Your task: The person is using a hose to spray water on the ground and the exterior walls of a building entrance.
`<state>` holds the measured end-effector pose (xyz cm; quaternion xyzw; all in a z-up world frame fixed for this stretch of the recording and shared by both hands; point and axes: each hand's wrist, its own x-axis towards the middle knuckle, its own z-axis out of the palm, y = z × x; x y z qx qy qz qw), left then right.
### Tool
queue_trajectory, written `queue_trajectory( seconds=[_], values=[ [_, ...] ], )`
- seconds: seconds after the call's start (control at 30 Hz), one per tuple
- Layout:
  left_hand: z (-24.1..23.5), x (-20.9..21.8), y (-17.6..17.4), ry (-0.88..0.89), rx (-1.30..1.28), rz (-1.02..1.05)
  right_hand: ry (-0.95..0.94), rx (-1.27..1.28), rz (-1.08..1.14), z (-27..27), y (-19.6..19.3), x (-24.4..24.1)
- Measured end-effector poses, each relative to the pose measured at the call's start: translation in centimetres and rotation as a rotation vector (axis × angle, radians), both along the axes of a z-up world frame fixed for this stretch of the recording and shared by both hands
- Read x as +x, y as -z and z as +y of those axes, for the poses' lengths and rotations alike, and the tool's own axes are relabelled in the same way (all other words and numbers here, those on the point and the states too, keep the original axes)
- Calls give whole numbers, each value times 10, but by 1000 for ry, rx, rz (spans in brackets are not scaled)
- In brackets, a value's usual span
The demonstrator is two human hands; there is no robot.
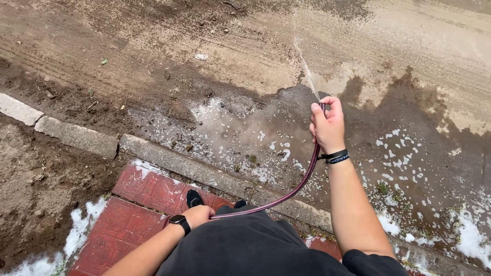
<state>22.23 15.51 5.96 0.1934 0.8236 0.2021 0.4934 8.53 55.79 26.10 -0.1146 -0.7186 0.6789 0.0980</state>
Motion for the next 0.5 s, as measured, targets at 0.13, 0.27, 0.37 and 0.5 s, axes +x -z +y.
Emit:
queue_trajectory(
  seconds=[0.13,0.27,0.37,0.5],
  values=[
    [5,-2,-1,-3,16,19,304,-127,6,20,5,-8],
    [4,0,-5,24,-6,-21,148,-51,1,8,-1,4],
    [7,-3,-15,18,-8,-37,228,-60,25,23,7,-1],
    [8,-4,-12,34,-30,-84,22,-39,29,6,-9,12]
  ],
)
